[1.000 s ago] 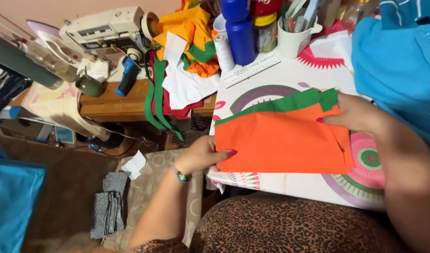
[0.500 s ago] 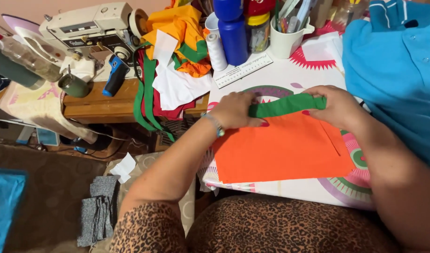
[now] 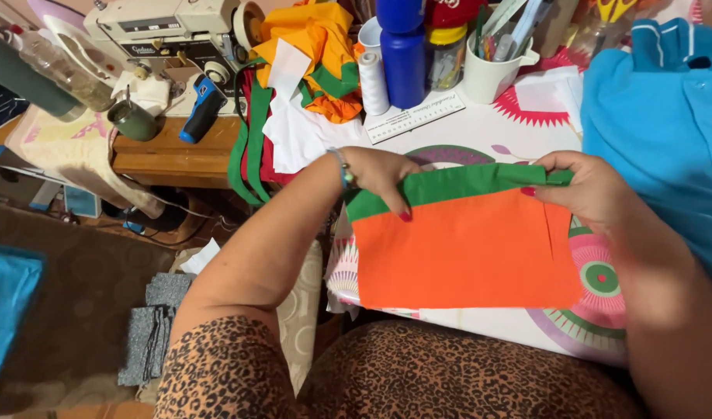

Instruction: The person aligns a green fabric strip on an orange fabric piece and uses scissors to trim the edges. They repeatedly cut the green strip to match the orange fabric, folding and adjusting the pieces as they work.

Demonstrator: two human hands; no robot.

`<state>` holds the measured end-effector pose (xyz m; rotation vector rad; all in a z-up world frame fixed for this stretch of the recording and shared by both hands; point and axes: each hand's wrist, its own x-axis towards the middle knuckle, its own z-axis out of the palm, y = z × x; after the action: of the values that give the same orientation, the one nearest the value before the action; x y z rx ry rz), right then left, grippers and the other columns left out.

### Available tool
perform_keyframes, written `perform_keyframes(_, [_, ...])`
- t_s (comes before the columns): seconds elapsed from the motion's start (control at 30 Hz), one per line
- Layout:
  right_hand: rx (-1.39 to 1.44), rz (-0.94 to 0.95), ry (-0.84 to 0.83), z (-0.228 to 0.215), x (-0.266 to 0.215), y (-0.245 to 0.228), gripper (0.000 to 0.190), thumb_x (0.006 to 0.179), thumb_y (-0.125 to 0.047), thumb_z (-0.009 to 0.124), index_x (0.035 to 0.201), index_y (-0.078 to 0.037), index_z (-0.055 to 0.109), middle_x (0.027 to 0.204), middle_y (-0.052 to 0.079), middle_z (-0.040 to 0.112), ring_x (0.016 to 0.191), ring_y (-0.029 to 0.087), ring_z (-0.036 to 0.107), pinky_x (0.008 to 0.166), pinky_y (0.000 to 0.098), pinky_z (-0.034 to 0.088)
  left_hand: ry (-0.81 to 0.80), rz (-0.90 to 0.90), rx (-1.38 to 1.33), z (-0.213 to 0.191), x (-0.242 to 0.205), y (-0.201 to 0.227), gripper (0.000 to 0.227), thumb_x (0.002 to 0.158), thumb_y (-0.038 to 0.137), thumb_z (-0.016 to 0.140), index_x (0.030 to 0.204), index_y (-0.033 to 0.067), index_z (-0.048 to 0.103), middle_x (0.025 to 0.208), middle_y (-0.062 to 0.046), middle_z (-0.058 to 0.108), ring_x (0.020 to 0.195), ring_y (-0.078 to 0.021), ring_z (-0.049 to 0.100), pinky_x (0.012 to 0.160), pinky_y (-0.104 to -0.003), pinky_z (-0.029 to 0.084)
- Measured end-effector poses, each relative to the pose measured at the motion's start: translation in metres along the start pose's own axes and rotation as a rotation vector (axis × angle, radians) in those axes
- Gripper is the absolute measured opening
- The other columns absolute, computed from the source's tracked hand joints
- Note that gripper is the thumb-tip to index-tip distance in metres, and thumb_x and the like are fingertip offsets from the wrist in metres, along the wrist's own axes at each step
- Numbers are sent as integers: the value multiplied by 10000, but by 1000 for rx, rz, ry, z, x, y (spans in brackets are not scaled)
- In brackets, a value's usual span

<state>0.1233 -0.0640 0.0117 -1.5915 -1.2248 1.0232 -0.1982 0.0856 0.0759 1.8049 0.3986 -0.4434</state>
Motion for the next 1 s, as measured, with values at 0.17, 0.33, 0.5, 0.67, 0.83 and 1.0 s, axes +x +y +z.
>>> perform_keyframes(0.17, [-493, -260, 42, 7, 8, 21, 347, 785, -155, 855, 1122, -129, 775, 1206, 28, 683, 1090, 174, 642, 984, 282, 467, 421, -481, 832, 20, -19, -3, 1003, 683, 593, 810, 1514, 174, 438, 1427, -108, 555, 1259, -346, 554, 960, -495, 502])
perform_keyframes(0.33, [-640, -670, 56, 7, 13, 28, 379, 784, -223, 886, 1137, -129, 784, 1236, 30, 689, 1132, 231, 630, 1044, 363, 455, 813, 63, 745, 55, 7, -18, 660, 848, 478, 754, 1392, 142, 586, 1290, -148, 656, 1174, -363, 588, 936, -503, 485])
perform_keyframes(0.5, [-622, -806, 20, 14, -27, -25, 129, 822, -126, 866, 922, -110, 786, 1089, 65, 750, 1026, 257, 660, 993, 458, 469, 1099, 375, 688, 81, 36, -40, 457, 888, 280, 785, 1277, 107, 618, 1199, -143, 690, 1067, -365, 633, 953, -477, 490])
perform_keyframes(0.67, [-615, -552, -175, 11, -113, -31, 120, 854, -246, 685, 920, -206, 778, 893, -33, 792, 791, 179, 723, 749, 337, 524, 1071, 570, 833, 99, -22, -5, 77, 937, 157, 727, 918, 110, 668, 1002, -62, 670, 937, -295, 638, 1037, -490, 459])
perform_keyframes(0.83, [-469, 83, -138, -25, -140, -16, 191, 686, -219, 916, 870, -166, 907, 642, -55, 907, 557, 76, 689, 582, 239, 477, 727, 579, 317, 110, -83, -2, 189, 908, 252, 761, 957, 70, 748, 853, -52, 766, 733, -161, 740, 682, -293, 584])
perform_keyframes(1.0, [-423, 21, -22, -6, -65, -48, 447, 873, -146, 664, 1319, -165, 685, 1170, -2, 748, 1038, 114, 630, 871, 288, 454, 915, 195, 157, 86, -54, -34, 192, 933, 259, 783, 814, 159, 671, 745, 63, 646, 684, -53, 543, 657, -247, 443])
